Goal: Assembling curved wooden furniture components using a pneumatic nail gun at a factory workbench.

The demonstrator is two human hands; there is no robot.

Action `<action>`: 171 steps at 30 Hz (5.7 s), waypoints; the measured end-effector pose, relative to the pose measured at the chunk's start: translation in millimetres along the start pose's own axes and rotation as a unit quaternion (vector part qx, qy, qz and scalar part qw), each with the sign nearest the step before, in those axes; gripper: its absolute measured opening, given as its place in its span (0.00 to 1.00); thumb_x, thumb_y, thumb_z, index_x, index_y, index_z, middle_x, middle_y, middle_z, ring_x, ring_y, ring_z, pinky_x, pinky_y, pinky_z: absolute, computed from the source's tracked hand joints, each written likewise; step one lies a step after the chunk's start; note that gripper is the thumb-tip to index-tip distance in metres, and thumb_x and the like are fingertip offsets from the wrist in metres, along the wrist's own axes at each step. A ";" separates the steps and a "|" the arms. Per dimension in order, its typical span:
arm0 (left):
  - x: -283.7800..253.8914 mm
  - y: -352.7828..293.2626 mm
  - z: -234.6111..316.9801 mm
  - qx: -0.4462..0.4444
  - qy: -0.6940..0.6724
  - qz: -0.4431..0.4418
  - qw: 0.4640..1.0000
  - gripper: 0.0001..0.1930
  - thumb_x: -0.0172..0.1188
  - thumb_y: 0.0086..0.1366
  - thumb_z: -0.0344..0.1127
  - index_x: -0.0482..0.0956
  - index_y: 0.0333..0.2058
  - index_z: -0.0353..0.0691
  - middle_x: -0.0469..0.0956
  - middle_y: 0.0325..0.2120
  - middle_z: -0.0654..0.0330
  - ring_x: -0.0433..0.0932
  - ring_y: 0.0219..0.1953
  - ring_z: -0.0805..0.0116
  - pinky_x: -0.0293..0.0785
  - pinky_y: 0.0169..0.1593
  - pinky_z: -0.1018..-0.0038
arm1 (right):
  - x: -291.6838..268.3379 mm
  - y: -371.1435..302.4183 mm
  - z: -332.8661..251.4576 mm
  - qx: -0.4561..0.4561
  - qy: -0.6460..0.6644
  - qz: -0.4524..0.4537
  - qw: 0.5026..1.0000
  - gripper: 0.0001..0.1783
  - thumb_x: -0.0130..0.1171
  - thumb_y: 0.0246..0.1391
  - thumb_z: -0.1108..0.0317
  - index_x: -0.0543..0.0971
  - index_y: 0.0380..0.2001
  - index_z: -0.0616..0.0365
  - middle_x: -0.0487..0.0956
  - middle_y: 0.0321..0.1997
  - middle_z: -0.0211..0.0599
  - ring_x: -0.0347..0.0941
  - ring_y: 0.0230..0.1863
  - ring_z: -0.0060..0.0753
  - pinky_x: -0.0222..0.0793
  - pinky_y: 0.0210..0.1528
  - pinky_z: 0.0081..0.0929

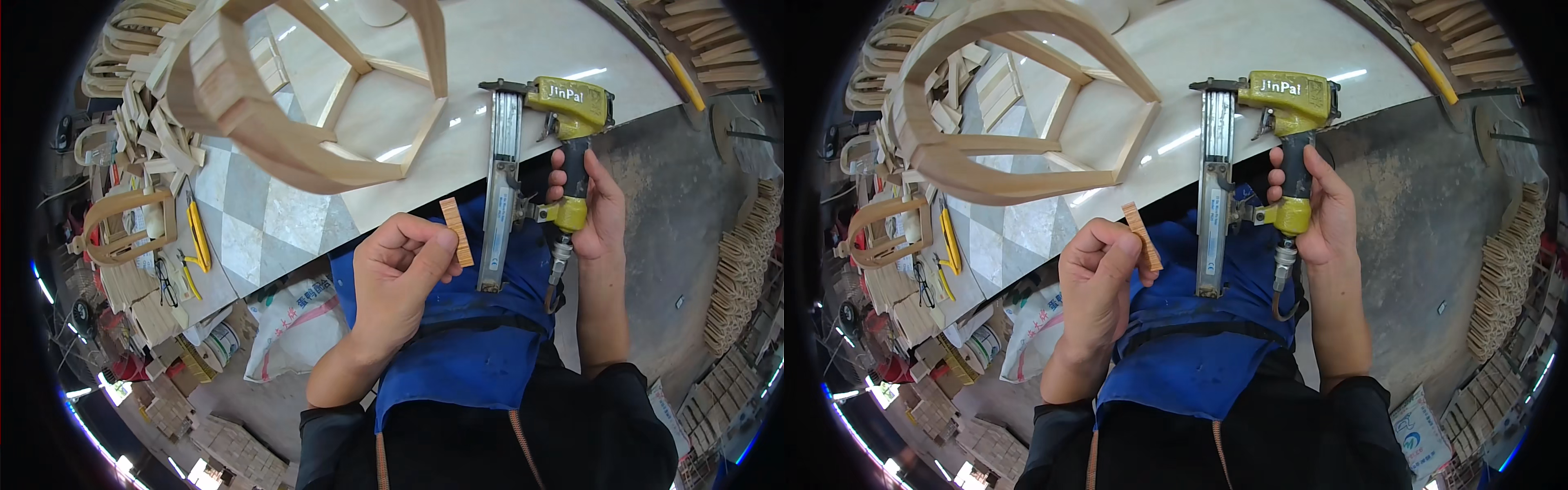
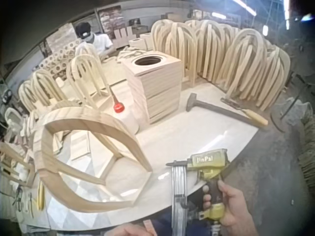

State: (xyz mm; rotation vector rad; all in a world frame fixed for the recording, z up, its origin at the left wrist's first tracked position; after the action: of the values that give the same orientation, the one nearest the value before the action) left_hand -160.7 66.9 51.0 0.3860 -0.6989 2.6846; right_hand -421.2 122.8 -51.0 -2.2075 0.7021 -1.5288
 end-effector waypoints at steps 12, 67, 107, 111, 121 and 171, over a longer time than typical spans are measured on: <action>20.3 19.3 -6.3 0.023 0.023 -0.010 0.999 0.03 0.68 0.77 0.26 0.84 0.45 0.33 0.87 0.36 0.59 0.82 0.34 0.78 0.79 0.42 0.84 | -3.2 1.7 2.5 0.007 0.010 0.002 1.000 0.22 0.59 0.77 0.62 0.77 0.61 0.72 0.88 0.53 0.49 0.85 0.37 0.33 0.86 0.36 0.28; 91.2 123.1 28.8 0.076 0.675 0.046 0.733 0.15 0.67 0.72 0.39 0.75 0.31 0.37 0.77 0.20 0.58 0.73 0.21 0.57 0.73 0.30 0.63 | 0.2 2.3 10.0 0.065 0.034 -0.017 0.997 0.17 0.63 0.71 0.66 0.79 0.58 0.63 0.88 0.51 0.44 0.85 0.41 0.29 0.81 0.43 0.26; 114.8 35.5 17.2 0.280 0.709 -0.028 0.647 0.45 0.69 0.73 0.64 0.74 0.74 0.35 0.74 0.32 0.61 0.72 0.28 0.65 0.71 0.36 0.70 | -6.2 -1.9 7.1 0.045 0.006 0.020 0.999 0.19 0.61 0.75 0.63 0.79 0.60 0.64 0.89 0.51 0.44 0.86 0.39 0.30 0.84 0.41 0.27; 94.5 -10.2 -15.2 0.299 0.638 -0.211 0.677 0.44 0.81 0.58 0.64 0.83 0.69 0.48 0.75 0.46 0.59 0.78 0.44 0.61 0.75 0.50 0.67 | -6.0 -1.9 4.6 0.027 -0.024 0.032 0.999 0.19 0.62 0.76 0.60 0.80 0.59 0.64 0.89 0.50 0.44 0.86 0.38 0.29 0.84 0.40 0.27; 37.6 -46.0 -51.2 0.297 0.577 -0.204 0.733 0.37 0.83 0.59 0.48 0.84 0.67 0.52 0.78 0.58 0.53 0.82 0.59 0.53 0.79 0.61 0.62 | -8.9 1.6 3.9 0.018 -0.041 0.038 0.998 0.22 0.60 0.78 0.53 0.80 0.57 0.63 0.89 0.45 0.42 0.84 0.32 0.28 0.83 0.33 0.26; -41.4 79.7 75.0 0.259 0.338 -0.070 0.902 0.21 0.57 0.79 0.22 0.77 0.68 0.35 0.83 0.53 0.51 0.82 0.55 0.62 0.77 0.61 0.68 | 139.8 -85.0 -125.3 -0.367 -0.667 -0.071 0.645 0.34 0.76 0.56 0.72 0.79 0.66 0.62 0.87 0.43 0.36 0.81 0.34 0.29 0.78 0.38 0.22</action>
State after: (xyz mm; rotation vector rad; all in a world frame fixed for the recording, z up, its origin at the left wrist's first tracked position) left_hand -141.1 -47.4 66.7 -0.3657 0.2431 2.5636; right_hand -481.9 107.8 145.3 -3.0673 0.5872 0.8080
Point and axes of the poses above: each hand's wrist, its own y-axis towards the middle knuckle, its own x-axis out of the palm, z = x × y, the point moved 9 cm from there along y, towards the middle knuckle
